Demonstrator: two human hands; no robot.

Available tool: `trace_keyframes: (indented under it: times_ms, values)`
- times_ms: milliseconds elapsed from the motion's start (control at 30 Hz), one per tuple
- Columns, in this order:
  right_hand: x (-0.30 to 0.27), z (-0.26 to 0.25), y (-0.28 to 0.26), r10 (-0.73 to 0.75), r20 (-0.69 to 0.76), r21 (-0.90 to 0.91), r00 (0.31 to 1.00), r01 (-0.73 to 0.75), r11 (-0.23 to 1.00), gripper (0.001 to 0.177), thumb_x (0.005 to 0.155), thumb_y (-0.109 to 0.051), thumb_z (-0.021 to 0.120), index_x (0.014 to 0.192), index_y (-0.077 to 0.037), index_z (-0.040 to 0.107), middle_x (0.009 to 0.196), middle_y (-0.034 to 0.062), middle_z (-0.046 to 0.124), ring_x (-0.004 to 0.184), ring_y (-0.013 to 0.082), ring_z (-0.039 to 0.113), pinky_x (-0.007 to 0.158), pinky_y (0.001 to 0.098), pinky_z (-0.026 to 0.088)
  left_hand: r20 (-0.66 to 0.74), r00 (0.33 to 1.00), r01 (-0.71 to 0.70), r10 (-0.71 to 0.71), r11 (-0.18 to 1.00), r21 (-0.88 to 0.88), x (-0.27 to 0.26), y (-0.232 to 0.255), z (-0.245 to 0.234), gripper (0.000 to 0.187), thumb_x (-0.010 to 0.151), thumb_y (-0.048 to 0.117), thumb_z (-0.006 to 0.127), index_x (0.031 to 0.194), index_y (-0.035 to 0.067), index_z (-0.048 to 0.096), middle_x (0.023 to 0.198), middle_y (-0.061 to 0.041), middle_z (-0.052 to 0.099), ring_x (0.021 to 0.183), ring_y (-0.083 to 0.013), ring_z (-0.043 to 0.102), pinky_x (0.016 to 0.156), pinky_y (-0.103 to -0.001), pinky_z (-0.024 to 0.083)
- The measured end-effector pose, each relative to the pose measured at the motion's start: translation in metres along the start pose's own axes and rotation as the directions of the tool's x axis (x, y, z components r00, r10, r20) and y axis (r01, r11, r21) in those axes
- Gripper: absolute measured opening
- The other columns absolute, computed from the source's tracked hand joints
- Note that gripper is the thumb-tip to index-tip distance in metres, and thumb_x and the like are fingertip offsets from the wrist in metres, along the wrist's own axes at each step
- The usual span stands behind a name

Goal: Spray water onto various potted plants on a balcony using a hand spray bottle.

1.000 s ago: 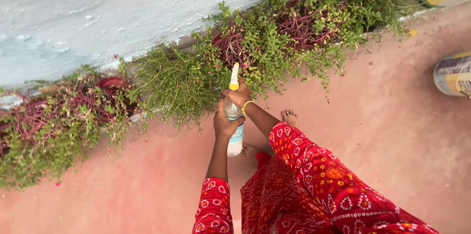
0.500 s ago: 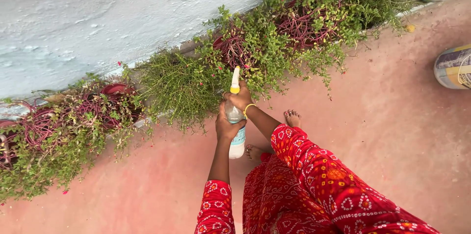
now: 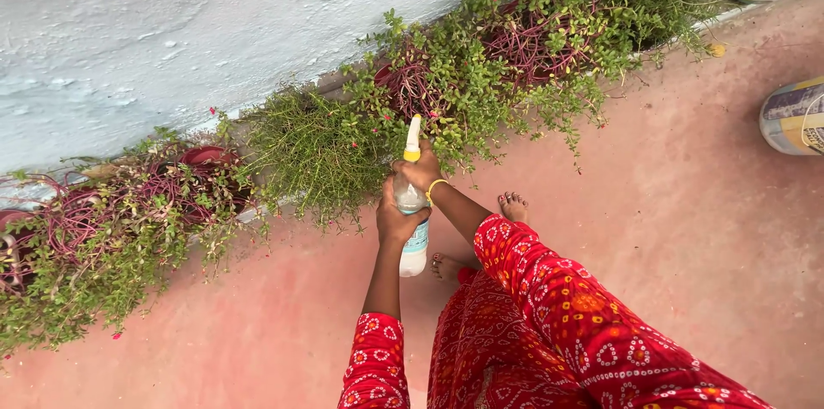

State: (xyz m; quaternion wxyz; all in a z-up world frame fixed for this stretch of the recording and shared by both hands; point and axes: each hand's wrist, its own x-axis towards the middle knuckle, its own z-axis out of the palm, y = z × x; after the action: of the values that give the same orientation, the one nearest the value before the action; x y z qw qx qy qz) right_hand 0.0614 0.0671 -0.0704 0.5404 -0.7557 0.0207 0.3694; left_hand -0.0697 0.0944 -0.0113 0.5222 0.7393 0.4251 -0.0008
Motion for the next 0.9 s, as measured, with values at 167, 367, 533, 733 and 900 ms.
trace_keyframes:
  times_ms: [167,367,533,733,900]
  values:
    - [-0.001,-0.001,-0.001,-0.004,-0.021,-0.051,1.0,0.003,0.999,0.063,0.071,-0.016,0.08,0.124,-0.002,0.051,0.099,0.0123,0.069,0.084,0.0224,0.069,0.077,0.0362,0.058,-0.001,1.0,0.017,-0.017,0.999,0.032,-0.002,0.005,-0.001,0.108,0.054,0.021,0.093,0.148,0.016,0.04,0.124,-0.016,0.069,0.111,-0.03,0.07,0.096,-0.043,0.056]
    - [-0.002,-0.002,-0.001,-0.034,-0.011,-0.041,0.999,0.034,0.999,0.061,0.07,-0.018,0.081,0.122,-0.002,0.052,0.097,0.012,0.069,0.084,0.0223,0.069,0.077,0.036,0.057,0.009,1.0,0.016,-0.016,0.999,0.042,-0.002,0.005,-0.002,0.108,0.055,0.021,0.093,0.149,0.016,0.039,0.125,-0.015,0.069,0.113,-0.0303,0.069,0.097,-0.043,0.055]
    - [-0.003,-0.003,-0.006,-0.033,-0.03,-0.058,0.999,0.031,0.998,0.06,0.071,-0.018,0.081,0.12,0.0,0.053,0.097,0.0125,0.07,0.084,0.0233,0.069,0.077,0.0367,0.058,-0.002,1.0,-0.02,0.02,1.0,0.024,0.001,0.003,-0.001,0.108,0.055,0.021,0.093,0.148,0.015,0.039,0.126,-0.014,0.069,0.114,-0.0301,0.07,0.098,-0.043,0.055]
    - [0.002,-0.004,-0.005,-0.119,-0.03,-0.073,0.992,0.116,0.991,0.065,0.07,-0.019,0.086,0.123,-0.002,0.052,0.097,0.011,0.069,0.084,0.0219,0.069,0.077,0.0354,0.057,0.004,1.0,-0.021,0.021,0.999,0.049,0.002,0.009,-0.003,0.106,0.056,0.022,0.093,0.147,0.017,0.039,0.124,-0.013,0.07,0.115,-0.0309,0.069,0.099,-0.044,0.054]
    - [-0.003,-0.007,-0.013,-0.044,-0.035,-0.053,0.998,0.042,0.998,0.065,0.071,-0.019,0.082,0.125,-0.001,0.051,0.096,0.0126,0.07,0.083,0.0224,0.07,0.075,0.0358,0.058,0.006,1.0,-0.009,0.009,0.999,0.033,0.001,0.015,-0.004,0.107,0.054,0.019,0.093,0.147,0.018,0.04,0.123,-0.013,0.071,0.113,-0.0305,0.07,0.097,-0.044,0.056]
